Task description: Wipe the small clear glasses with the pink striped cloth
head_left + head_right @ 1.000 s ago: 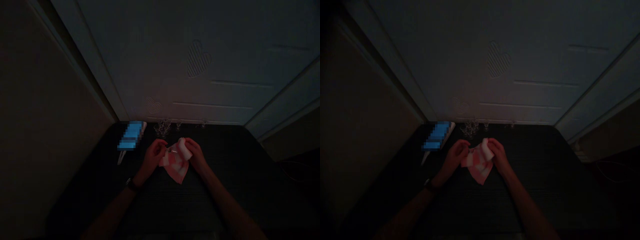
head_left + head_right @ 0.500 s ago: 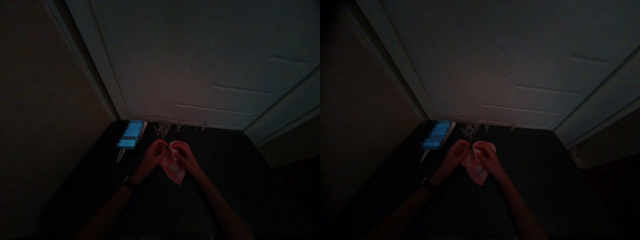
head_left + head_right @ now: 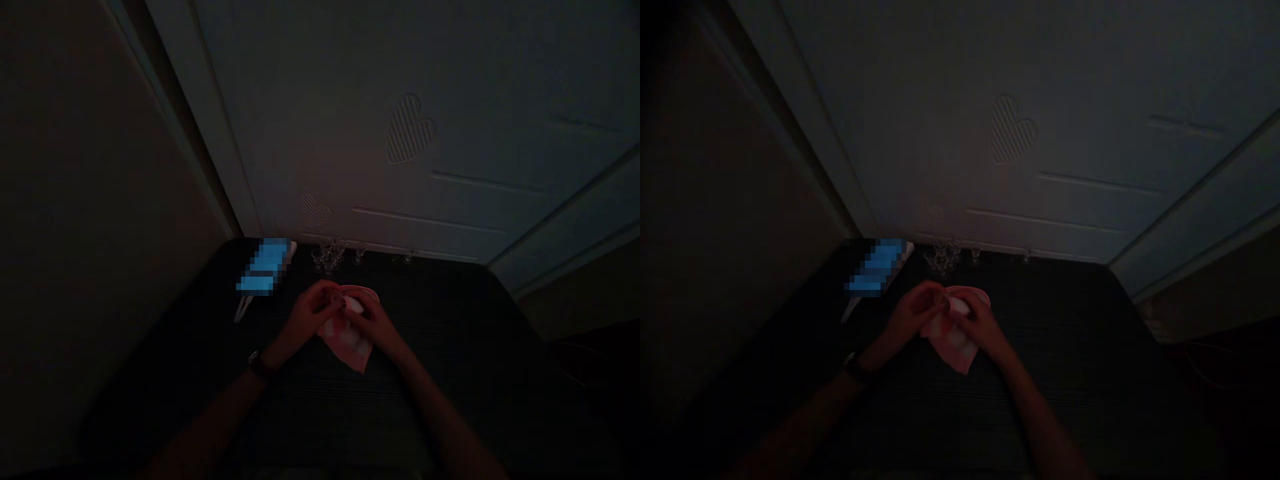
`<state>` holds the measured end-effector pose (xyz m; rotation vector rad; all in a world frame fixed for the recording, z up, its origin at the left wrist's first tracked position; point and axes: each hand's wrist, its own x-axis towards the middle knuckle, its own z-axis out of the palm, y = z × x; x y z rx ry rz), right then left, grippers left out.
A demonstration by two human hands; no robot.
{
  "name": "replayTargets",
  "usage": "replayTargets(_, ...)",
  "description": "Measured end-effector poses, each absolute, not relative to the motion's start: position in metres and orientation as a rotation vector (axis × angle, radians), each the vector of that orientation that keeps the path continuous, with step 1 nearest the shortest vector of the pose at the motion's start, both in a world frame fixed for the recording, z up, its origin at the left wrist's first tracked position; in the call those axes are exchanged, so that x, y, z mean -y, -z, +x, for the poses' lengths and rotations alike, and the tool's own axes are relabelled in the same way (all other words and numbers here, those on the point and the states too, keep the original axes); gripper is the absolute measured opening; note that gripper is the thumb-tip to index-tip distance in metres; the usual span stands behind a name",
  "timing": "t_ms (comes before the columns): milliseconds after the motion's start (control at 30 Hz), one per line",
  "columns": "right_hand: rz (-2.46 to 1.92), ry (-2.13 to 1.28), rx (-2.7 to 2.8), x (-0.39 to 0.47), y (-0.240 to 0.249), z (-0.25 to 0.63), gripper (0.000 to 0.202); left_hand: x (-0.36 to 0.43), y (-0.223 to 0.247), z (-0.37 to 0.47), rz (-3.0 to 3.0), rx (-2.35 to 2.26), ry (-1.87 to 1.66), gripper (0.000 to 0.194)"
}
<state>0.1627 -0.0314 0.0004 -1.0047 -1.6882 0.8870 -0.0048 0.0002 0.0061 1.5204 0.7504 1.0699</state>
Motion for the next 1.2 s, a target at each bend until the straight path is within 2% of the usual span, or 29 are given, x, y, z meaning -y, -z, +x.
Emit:
replayTargets(267, -1.002, -0.965, 1.599, 0.029, 0.011, 0.163, 0.024, -0.002, -0.005, -0.008, 1.711, -0.788, -1.062, 0.02)
replayTargets(533, -1.068, -0.922, 1.578, 0.029, 0.012, 0.162, 0.024, -0.001, -0.007, -0.007, 1.653, -0.844, -1.025, 0.02)
replayTargets(767, -1.015, -0.877, 1.623, 0.027, 0.003, 0.162, 0.013, -0.001, -0.008, -0.006, 1.555, -0.838, -1.018, 0.025)
replayTargets(1000, -1.018, -0.897, 1.622, 0.028, 0.002, 0.163, 0.019, -0.001, -0.011, -0.007, 1.43, -0.838, -1.059, 0.028)
replayTargets(1200, -1.038, -1.009, 1.518, 0.027, 0.009, 0.164, 0.035, -0.002, -0.016, -0.008, 1.424, -0.884, -1.093, 0.03)
